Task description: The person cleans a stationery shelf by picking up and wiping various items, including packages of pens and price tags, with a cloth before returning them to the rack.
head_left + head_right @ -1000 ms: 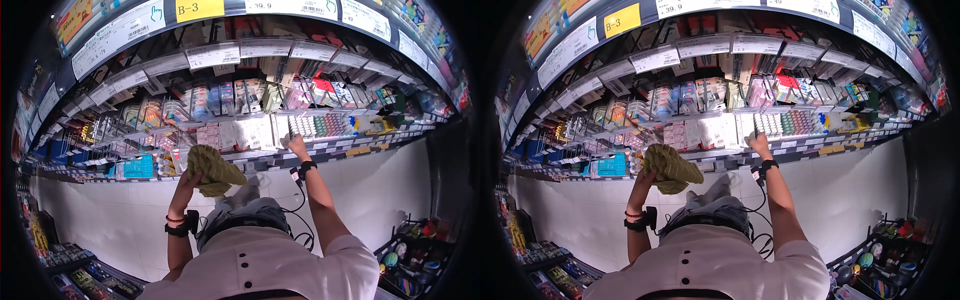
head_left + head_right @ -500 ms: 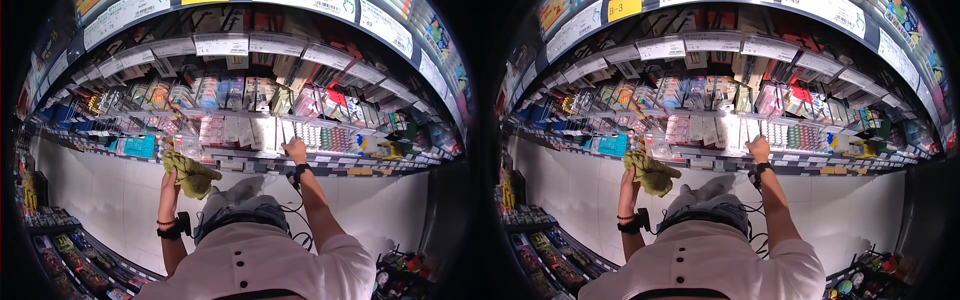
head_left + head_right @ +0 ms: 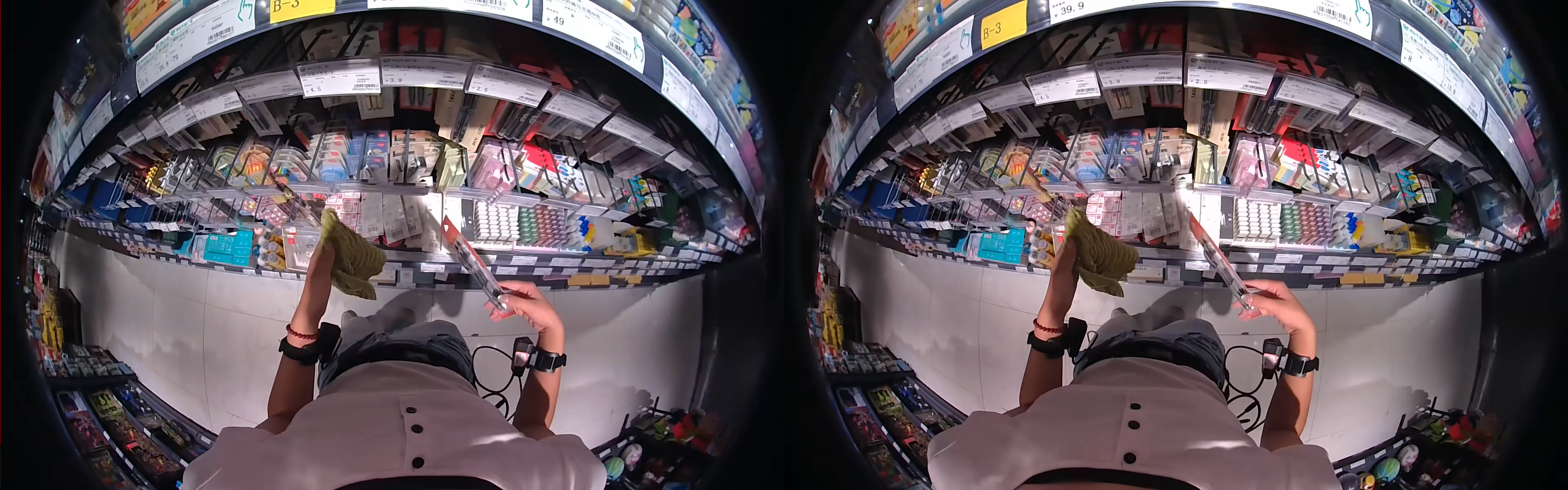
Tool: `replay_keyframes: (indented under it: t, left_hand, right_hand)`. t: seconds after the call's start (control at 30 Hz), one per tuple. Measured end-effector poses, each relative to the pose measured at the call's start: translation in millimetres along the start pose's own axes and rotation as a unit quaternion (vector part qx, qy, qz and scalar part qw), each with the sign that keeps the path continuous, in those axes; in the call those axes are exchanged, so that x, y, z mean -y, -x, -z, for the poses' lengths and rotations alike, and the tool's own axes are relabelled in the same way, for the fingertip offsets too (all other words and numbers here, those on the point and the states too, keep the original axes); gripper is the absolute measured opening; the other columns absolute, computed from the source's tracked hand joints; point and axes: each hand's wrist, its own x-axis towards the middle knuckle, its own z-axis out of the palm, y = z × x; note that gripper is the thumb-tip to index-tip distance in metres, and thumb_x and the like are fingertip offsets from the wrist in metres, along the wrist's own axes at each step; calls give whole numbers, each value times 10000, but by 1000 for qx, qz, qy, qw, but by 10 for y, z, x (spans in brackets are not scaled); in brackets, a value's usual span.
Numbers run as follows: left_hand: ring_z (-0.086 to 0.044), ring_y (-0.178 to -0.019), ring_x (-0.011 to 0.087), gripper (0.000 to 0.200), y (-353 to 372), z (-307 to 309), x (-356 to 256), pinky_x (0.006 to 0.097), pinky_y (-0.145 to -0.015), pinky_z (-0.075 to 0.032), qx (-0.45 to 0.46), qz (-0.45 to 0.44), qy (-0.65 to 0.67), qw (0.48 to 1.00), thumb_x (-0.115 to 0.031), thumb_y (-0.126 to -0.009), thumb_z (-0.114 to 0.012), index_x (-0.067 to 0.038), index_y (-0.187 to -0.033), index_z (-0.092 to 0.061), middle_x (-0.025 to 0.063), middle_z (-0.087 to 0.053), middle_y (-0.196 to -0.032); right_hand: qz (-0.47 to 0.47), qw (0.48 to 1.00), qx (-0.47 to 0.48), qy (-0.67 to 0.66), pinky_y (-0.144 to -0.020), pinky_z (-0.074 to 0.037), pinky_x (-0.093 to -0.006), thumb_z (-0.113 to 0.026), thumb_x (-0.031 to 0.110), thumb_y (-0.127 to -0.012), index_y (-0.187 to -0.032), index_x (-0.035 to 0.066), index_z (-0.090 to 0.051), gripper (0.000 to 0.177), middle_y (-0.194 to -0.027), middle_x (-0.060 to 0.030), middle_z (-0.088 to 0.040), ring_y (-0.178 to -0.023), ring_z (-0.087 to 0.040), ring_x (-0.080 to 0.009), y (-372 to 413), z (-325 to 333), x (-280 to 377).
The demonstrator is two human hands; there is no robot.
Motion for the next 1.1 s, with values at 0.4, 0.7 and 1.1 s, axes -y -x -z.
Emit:
replay_keyframes:
  t: [0.4, 0.7, 1.1]
  left_hand:
    - [-421, -1144, 286, 515, -148, -649, -402, 451, -948, -361, 180, -79, 427, 883, -420, -910, -284, -75, -1292, -296, 135, -399, -1266]
    - [-496, -1060, 239, 427, -105, -465, -364, 381, -898, -425, 161, -148, 110, 970, -277, -897, -435, -42, -1242, -346, 129, -465, -1189]
    - [-518, -1008, 212, 572, -187, -672, -547, 349, -874, -418, -3, -90, 269, 959, -528, -874, -321, -66, -1202, -403, 88, -517, -1110]
  right_hand:
    - [30, 867, 139, -477, -661, -444, -375, -351, 437, -854, -1213, 36, -406, 541, -1049, -189, -526, -832, -543, -296, -327, -1259, 192]
    - [-78, 901, 223, -363, -802, -388, -447, -467, 538, -777, -1225, 120, -409, 615, -1204, -122, -446, -1041, -441, -306, -558, -1241, 161]
    - [390, 906, -6, 166, -751, -401, -314, -622, 349, -778, -1244, 32, -385, 612, -1141, -99, -491, -994, -470, -191, -770, -1412, 190]
